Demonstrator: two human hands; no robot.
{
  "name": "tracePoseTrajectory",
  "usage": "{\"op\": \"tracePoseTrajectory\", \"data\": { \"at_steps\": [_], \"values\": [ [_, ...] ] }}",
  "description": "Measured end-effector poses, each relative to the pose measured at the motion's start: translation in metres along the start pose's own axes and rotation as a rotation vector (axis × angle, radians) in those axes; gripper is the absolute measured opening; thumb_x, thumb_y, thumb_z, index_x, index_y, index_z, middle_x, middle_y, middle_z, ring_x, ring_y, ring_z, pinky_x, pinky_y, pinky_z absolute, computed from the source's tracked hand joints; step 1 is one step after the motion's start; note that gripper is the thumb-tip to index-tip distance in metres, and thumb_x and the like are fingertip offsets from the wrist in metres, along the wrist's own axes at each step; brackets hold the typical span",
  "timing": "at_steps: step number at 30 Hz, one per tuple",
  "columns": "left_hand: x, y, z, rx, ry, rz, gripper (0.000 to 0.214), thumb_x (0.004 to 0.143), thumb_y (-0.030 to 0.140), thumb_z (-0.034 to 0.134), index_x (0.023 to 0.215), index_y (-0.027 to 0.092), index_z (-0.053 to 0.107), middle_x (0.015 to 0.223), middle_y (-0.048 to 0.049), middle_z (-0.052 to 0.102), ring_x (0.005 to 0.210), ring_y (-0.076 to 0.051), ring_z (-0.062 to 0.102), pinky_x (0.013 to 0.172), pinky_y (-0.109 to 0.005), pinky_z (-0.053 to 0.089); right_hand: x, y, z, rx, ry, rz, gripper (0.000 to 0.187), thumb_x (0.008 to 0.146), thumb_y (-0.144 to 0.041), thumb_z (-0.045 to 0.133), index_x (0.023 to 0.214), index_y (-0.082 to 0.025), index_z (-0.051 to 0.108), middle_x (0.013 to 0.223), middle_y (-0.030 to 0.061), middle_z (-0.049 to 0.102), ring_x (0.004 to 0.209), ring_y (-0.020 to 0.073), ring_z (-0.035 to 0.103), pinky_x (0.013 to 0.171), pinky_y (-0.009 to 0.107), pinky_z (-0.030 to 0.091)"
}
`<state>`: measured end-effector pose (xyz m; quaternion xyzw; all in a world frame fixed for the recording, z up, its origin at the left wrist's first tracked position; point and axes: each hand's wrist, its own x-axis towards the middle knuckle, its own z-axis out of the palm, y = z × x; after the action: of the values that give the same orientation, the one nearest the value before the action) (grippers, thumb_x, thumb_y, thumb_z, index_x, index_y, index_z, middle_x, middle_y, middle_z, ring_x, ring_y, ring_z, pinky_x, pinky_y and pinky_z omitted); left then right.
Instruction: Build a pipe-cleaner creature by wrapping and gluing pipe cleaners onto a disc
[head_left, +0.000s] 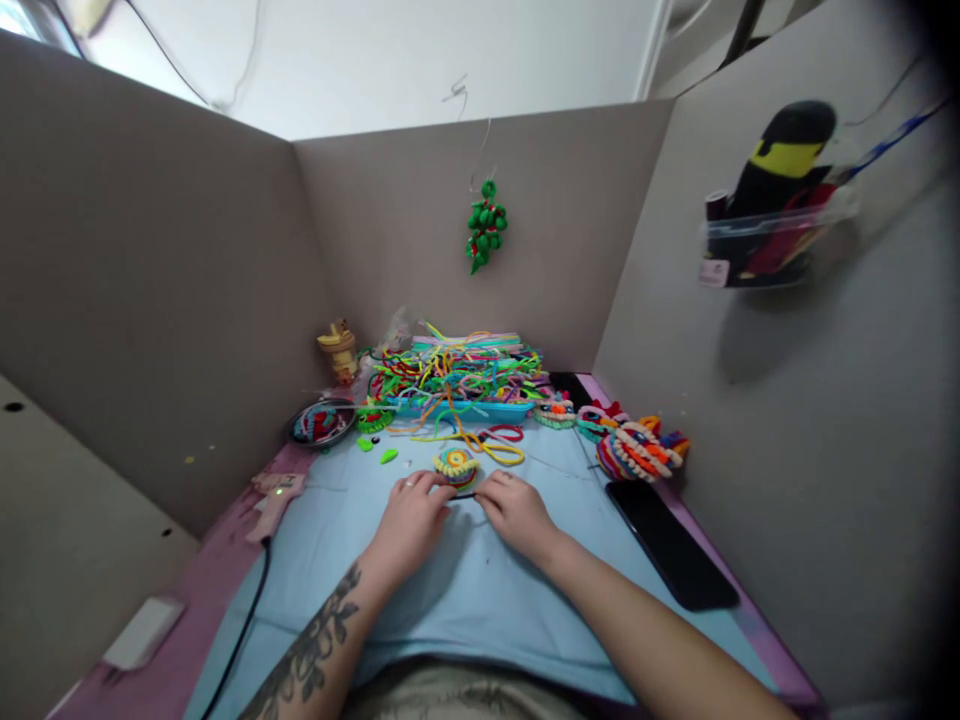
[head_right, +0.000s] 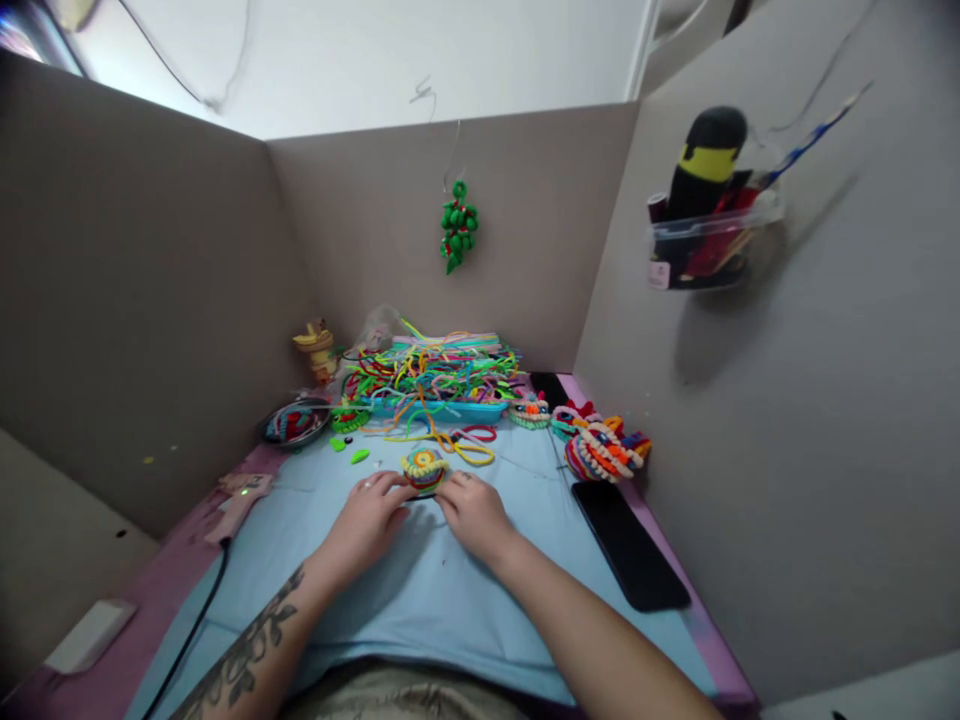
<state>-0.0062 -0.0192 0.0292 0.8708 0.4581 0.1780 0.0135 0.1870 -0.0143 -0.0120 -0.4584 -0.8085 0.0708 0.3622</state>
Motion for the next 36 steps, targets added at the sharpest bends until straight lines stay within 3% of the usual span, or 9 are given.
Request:
{"op": "tracePoseTrajectory", "data": {
  "at_steps": [4, 8, 13, 17, 22, 28, 36],
  "values": [
    [0.012, 0.016, 0.018, -0.053, 0.045, -0.026, 0.018, 0.085, 0.021, 0.049, 0.096, 0.021, 0.064, 0.091, -0.0055, 0.066, 0.085, -0.020, 0.058, 0.076, -0.032, 0.043, -0.003, 0.004, 0.004, 0.059, 0.053, 0.006, 0.018, 0.087, -0.018, 0.048, 0.089, -0.021, 0.066, 0.082, 0.0037, 0.060, 0.081, 0.0154, 0.055, 0.075, 0.027, 0.044],
    [0.019, 0.016, 0.030, -0.048, 0.096, -0.021, 0.016, 0.085, 0.020, 0.049, 0.087, 0.019, 0.065, 0.084, -0.0054, 0.066, 0.079, -0.018, 0.059, 0.070, -0.028, 0.044, -0.004, 0.005, -0.002, 0.011, 0.085, -0.011, 0.018, 0.085, -0.018, 0.050, 0.097, -0.021, 0.063, 0.091, 0.0054, 0.060, 0.090, 0.0180, 0.053, 0.081, 0.031, 0.044],
    [0.019, 0.008, 0.040, -0.028, 0.151, 0.067, 0.018, 0.087, 0.023, 0.047, 0.082, 0.019, 0.063, 0.080, -0.0060, 0.064, 0.078, -0.020, 0.057, 0.069, -0.031, 0.044, -0.003, 0.004, -0.004, -0.146, 0.048, -0.010, 0.011, 0.084, -0.019, 0.053, 0.083, -0.021, 0.064, 0.087, 0.0054, 0.059, 0.087, 0.0195, 0.050, 0.075, 0.030, 0.043],
    [0.015, 0.006, 0.049, -0.164, 0.254, 0.095, 0.015, 0.087, 0.022, 0.047, 0.087, 0.019, 0.061, 0.083, -0.0055, 0.064, 0.081, -0.019, 0.057, 0.075, -0.032, 0.045, -0.002, 0.002, -0.001, -0.153, 0.020, 0.013, 0.008, 0.083, -0.016, 0.055, 0.082, -0.020, 0.061, 0.086, 0.0048, 0.058, 0.086, 0.0187, 0.049, 0.073, 0.029, 0.042],
    [0.012, 0.007, 0.048, -0.372, 0.400, 0.043, 0.013, 0.086, 0.021, 0.046, 0.093, 0.018, 0.057, 0.088, -0.0057, 0.061, 0.085, -0.017, 0.057, 0.077, -0.030, 0.047, 0.000, -0.002, -0.003, -0.025, 0.093, 0.032, 0.011, 0.084, -0.015, 0.051, 0.082, -0.019, 0.061, 0.086, 0.0038, 0.056, 0.087, 0.0169, 0.049, 0.079, 0.029, 0.042],
    [0.011, 0.002, 0.043, -0.351, 0.401, -0.002, 0.013, 0.086, 0.022, 0.045, 0.084, 0.019, 0.057, 0.081, -0.0051, 0.059, 0.079, -0.017, 0.055, 0.074, -0.031, 0.046, 0.014, -0.016, -0.008, -0.157, 0.023, 0.011, 0.013, 0.085, -0.017, 0.050, 0.084, -0.020, 0.062, 0.093, 0.0063, 0.058, 0.091, 0.0197, 0.048, 0.077, 0.030, 0.041],
    [0.012, -0.002, 0.045, -0.261, 0.367, 0.016, 0.016, 0.087, 0.022, 0.043, 0.083, 0.019, 0.058, 0.082, -0.0048, 0.060, 0.081, -0.018, 0.054, 0.075, -0.031, 0.044, 0.017, -0.019, 0.004, -0.262, -0.036, 0.013, 0.011, 0.083, -0.018, 0.051, 0.084, -0.019, 0.062, 0.090, 0.0074, 0.059, 0.088, 0.0208, 0.048, 0.073, 0.031, 0.042]
  ]
}}
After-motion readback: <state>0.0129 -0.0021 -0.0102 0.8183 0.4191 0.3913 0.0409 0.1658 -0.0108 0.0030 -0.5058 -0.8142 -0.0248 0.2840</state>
